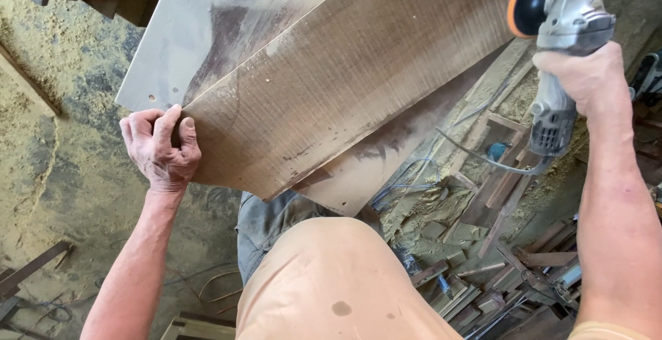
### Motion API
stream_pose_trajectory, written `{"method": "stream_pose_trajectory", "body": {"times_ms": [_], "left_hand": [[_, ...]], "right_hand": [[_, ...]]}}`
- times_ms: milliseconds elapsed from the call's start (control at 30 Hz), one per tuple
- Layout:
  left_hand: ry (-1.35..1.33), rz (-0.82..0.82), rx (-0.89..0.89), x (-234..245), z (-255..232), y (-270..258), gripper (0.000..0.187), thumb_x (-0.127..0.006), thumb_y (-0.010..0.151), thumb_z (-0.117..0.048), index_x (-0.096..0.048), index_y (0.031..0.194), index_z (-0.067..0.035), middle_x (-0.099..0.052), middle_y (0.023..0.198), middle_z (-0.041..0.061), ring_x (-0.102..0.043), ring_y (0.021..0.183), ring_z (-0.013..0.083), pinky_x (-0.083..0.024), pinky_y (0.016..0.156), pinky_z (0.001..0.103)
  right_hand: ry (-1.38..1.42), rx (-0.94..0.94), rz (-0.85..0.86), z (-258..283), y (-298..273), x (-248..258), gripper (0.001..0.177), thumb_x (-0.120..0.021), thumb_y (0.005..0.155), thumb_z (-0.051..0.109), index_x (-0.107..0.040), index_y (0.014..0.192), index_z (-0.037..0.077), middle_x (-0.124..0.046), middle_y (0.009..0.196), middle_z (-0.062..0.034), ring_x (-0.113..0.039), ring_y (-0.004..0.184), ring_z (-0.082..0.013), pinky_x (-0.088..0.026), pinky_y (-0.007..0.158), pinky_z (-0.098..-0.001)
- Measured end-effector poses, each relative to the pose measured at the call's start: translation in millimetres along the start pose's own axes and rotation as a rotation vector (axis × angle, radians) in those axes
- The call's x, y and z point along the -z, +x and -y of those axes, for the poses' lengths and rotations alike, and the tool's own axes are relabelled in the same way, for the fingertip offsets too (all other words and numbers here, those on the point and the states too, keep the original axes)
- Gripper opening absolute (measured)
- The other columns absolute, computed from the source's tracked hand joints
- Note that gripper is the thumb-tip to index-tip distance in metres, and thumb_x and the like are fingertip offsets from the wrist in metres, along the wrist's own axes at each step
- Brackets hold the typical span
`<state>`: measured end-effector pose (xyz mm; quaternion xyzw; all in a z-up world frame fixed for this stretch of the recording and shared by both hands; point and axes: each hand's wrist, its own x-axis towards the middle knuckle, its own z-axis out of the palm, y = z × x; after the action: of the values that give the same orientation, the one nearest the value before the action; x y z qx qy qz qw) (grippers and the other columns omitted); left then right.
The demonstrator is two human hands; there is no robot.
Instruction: The person uses an angle grinder with a sanding disc to sand the edges and surface of a rectangular wooden board. They hold the board with one hand and move the tool along the edges and across the face, then flip the board to sand the other side.
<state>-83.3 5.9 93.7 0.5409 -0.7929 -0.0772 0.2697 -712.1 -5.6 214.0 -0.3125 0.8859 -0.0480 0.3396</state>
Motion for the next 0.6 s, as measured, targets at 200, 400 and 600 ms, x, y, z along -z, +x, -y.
{"method": "stream_pose_trajectory", "body": {"times_ms": [200,400,600], "left_hand": [[0.0,-0.014,0.002,-1,1,1,0.022,-0.063,0.112,-0.023,-0.075,0.115,-0.005,-0.057,0.102,0.017,-0.051,0.084,0.0338,-0.044,0.078,0.047],[0.044,-0.025,0.03,-9,10,-5,0.018,-0.066,0.108,-0.025,-0.074,0.111,-0.01,-0.058,0.102,0.013,-0.052,0.089,0.0293,-0.047,0.075,0.041],[-0.071,-0.125,0.027,-7,14,-4,0.014,-0.079,0.096,-0.021,-0.077,0.102,-0.009,-0.059,0.093,0.011,-0.06,0.084,0.0358,-0.052,0.08,0.046]], "right_hand": [[-0.067,-0.122,0.078,56,-79,-34,0.045,-0.067,0.086,0.006,-0.058,0.129,0.007,-0.066,0.111,-0.0097,-0.065,0.102,-0.0198,-0.057,0.089,-0.04],[-0.083,-0.269,0.153,64,-141,-88,0.042,-0.076,0.084,0.01,-0.063,0.124,0.008,-0.071,0.099,-0.0093,-0.069,0.079,-0.0186,-0.059,0.072,-0.0344],[-0.224,0.06,0.068,68,-201,-151,0.055,-0.088,0.064,0.033,-0.069,0.107,0.004,-0.073,0.096,-0.0225,-0.071,0.1,-0.04,-0.052,0.076,-0.0565]]}}
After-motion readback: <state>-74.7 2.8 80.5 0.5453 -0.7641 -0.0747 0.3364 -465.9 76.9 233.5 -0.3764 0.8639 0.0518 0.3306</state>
